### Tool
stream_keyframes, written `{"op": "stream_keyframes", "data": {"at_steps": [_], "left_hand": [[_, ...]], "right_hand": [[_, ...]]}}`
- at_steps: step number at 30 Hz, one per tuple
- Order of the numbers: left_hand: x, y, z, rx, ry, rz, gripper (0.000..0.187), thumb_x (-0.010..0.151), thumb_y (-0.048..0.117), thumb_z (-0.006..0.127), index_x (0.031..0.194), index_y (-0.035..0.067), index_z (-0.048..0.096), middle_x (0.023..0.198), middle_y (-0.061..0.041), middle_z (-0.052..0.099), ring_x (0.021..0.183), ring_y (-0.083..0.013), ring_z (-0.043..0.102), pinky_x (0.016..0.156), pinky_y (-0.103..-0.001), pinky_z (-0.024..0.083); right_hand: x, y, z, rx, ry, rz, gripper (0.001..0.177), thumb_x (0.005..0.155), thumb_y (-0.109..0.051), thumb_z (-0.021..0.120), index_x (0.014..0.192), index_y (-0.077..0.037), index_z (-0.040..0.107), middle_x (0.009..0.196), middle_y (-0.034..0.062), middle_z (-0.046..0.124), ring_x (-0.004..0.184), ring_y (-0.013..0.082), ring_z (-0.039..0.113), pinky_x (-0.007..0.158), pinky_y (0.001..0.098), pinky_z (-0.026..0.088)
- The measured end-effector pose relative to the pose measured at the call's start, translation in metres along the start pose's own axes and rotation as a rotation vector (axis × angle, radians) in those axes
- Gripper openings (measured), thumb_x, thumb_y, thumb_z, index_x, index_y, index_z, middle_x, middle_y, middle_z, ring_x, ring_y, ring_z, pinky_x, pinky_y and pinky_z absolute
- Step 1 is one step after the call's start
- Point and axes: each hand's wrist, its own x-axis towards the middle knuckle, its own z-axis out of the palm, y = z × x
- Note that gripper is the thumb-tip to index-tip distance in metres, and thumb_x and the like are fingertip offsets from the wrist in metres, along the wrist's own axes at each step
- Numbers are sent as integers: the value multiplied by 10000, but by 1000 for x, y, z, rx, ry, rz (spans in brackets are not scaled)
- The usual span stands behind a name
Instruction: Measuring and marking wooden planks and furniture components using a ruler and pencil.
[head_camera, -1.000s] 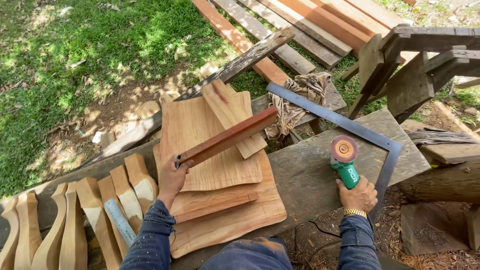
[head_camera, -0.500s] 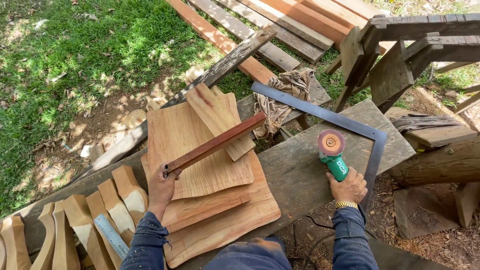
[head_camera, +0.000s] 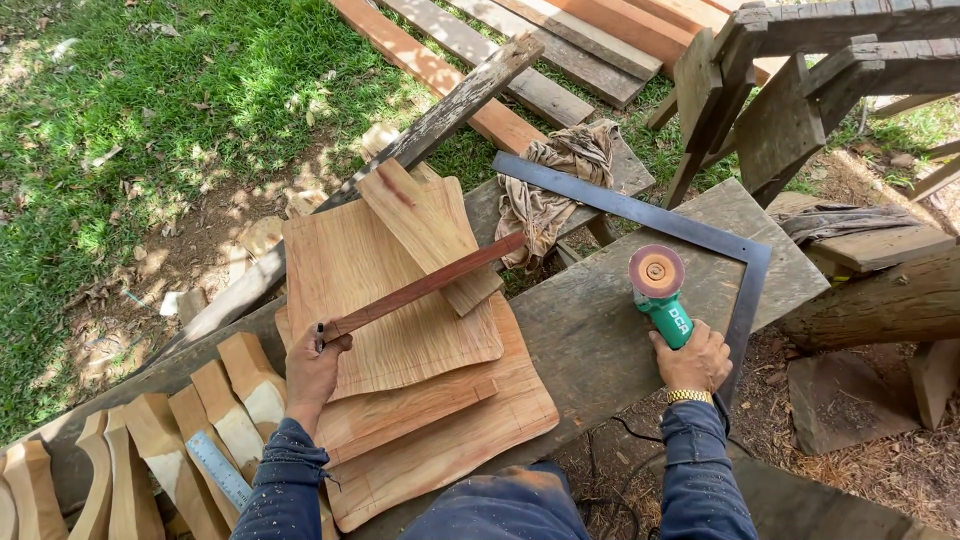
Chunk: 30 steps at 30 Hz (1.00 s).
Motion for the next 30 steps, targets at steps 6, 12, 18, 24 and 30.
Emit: {"op": "stream_keyframes", "data": {"at_steps": [6, 12, 18, 24, 30], "left_hand": [[-1, 4, 0, 0, -3, -15, 387, 907, 61, 726, 1291, 93, 692, 975, -55, 767, 910, -117, 716, 823, -266, 539], [4, 0, 1, -37, -13, 30, 320, 920, 44, 680, 1239, 50, 689, 938, -42, 749, 861, -108, 704, 803, -259, 541], [8, -13, -2, 20, 16, 13, 233, 907, 151, 765, 1059, -16, 707, 800, -34, 677, 736, -123, 624, 682, -272, 493], [10, -13, 3, 22, 65, -42, 304, 878, 225, 822, 1089, 20, 747, 881, -41, 691, 801, -127, 595, 739, -299, 489], [7, -14, 14, -211, 101, -190, 366, 923, 288, 779, 1130, -8, 721, 986, -57, 739, 877, -134, 628, 796, -306, 511]], "right_hand": [[0, 2, 3, 1, 12, -8, 799, 724, -608, 867, 1292, -91, 649, 1191, 170, 640, 1103, 378, 608, 900, 562, 486], [0, 4, 4, -33, -19, 3, 790, 739, -622, 864, 1291, -98, 653, 1172, 167, 638, 1096, 376, 605, 882, 557, 483], [-3, 12, 15, -38, 62, -39, 741, 771, -629, 873, 1238, -101, 644, 1210, 162, 631, 1136, 388, 587, 908, 566, 472], [-1, 22, 25, -43, 18, -55, 799, 771, -656, 881, 1252, -68, 634, 1163, 194, 622, 1155, 408, 582, 912, 575, 473], [-1, 22, 27, -45, 13, -40, 812, 758, -655, 888, 1268, -75, 637, 1194, 203, 617, 1182, 411, 575, 922, 586, 474]]}}
